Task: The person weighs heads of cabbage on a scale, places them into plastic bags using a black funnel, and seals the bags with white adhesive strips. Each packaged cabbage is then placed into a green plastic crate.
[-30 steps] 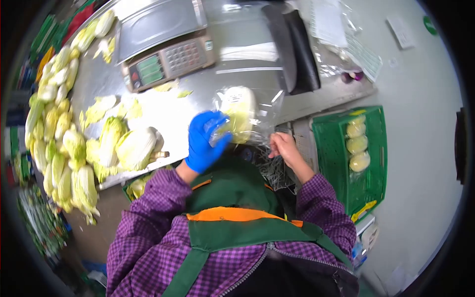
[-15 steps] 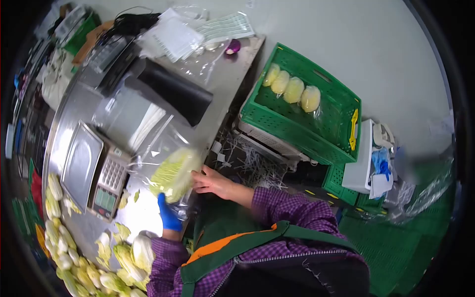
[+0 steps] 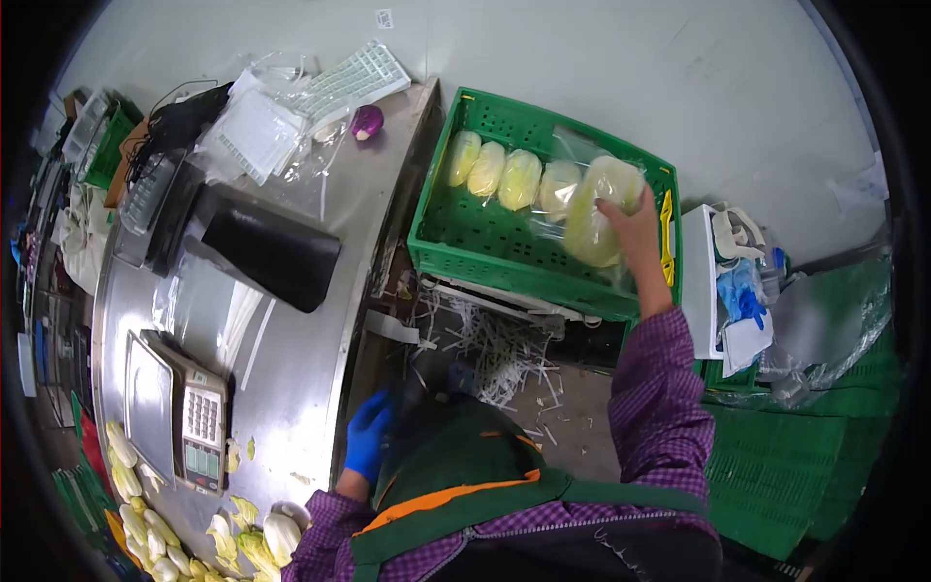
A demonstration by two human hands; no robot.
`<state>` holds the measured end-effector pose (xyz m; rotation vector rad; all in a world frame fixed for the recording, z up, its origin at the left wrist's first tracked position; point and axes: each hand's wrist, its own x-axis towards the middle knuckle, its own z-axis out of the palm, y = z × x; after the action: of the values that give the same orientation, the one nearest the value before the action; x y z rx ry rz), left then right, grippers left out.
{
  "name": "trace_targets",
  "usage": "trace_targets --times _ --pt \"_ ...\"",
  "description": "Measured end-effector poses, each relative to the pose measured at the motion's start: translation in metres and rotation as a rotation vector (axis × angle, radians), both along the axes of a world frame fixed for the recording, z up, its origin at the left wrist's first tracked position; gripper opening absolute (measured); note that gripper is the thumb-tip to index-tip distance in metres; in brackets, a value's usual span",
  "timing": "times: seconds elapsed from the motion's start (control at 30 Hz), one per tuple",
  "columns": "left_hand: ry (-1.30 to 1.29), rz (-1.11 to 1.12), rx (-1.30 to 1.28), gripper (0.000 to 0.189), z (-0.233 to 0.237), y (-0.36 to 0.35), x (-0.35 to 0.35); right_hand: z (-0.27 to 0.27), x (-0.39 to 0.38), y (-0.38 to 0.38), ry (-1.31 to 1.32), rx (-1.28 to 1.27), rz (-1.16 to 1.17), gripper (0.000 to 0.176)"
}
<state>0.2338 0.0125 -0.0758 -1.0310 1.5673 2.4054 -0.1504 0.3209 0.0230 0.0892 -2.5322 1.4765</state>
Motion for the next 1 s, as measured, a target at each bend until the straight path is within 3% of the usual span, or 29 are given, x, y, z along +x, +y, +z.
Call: trace_targets --times 0.03,0.1,0.2,0.27,0.33,0.37,0.4,0.43,0.5,0.53,0.57,0.6,0.73,0.8,0.87,0.93,1.0 --pt "-0.086 0.044 -0.051 0.039 0.000 0.000 0.003 -0.014 -0.025 0.022 -0.001 -0.006 -0.001 0.075" --pt "-0.176 0.095 -0.109 0.037 -0.006 -0.002 0.011 -0.043 -0.067 0.057 -0.020 0.560 -0.226 0.090" --pt "-0.160 0.047 -0.202 0.036 -0.022 -0.004 0.028 -0.083 -0.109 0.078 -0.212 0.608 -0.304 0.099" --pt "-0.203 0.057 -0.323 0.034 -0.035 0.001 0.037 -0.130 -0.134 0.093 -0.178 0.549 -0.278 0.097" --pt "-0.317 0.136 -0.245 0.034 -0.031 0.011 0.039 -0.192 -0.166 0.108 -0.037 0.430 -0.316 0.093" --pt "-0.357 0.085 -0.280 0.033 -0.037 0.014 0.045 -0.217 -0.179 0.115 -0.054 0.243 -0.195 0.074" --pt "-0.401 0.066 -0.317 0.032 -0.036 0.018 0.046 -0.214 -0.185 0.116 -0.234 0.579 0.093 0.048" --pt "-0.339 -0.011 -0.466 0.030 -0.038 0.022 0.051 -0.231 -0.192 0.117 -0.251 0.527 0.147 0.048" --pt "-0.326 -0.026 -0.481 0.030 -0.045 0.030 0.059 -0.249 -0.182 0.119 -0.441 -0.221 0.053 0.046" --pt "-0.340 -0.024 -0.464 0.032 -0.040 0.032 0.056 -0.248 -0.170 0.121 -0.534 -0.443 0.013 0.046" --pt "-0.346 -0.035 -0.443 0.033 -0.038 0.034 0.052 -0.282 -0.170 0.145 -0.349 -0.356 0.142 0.043" --pt "-0.330 -0.070 -0.507 0.034 -0.055 0.036 0.059 -0.288 -0.162 0.147 -0.355 -0.204 0.142 0.043" --pt "-0.347 -0.067 -0.524 0.037 -0.068 0.026 0.063 -0.235 -0.126 0.099 -0.196 0.552 0.033 0.040" --pt "-0.312 -0.109 -0.436 0.038 -0.069 0.016 0.067 -0.192 -0.121 0.049 -0.008 0.692 0.053 0.039" --pt "-0.242 -0.036 -0.483 0.037 -0.061 0.010 0.073 -0.149 -0.115 -0.028 0.215 0.673 0.179 0.037" --pt "-0.165 0.026 -0.528 0.037 -0.057 0.002 0.080 -0.127 -0.107 -0.116 0.335 0.524 0.468 0.036" --pt "-0.102 0.101 -0.545 0.036 -0.054 -0.007 0.090 -0.095 -0.053 -0.208 0.180 0.243 0.742 0.035"
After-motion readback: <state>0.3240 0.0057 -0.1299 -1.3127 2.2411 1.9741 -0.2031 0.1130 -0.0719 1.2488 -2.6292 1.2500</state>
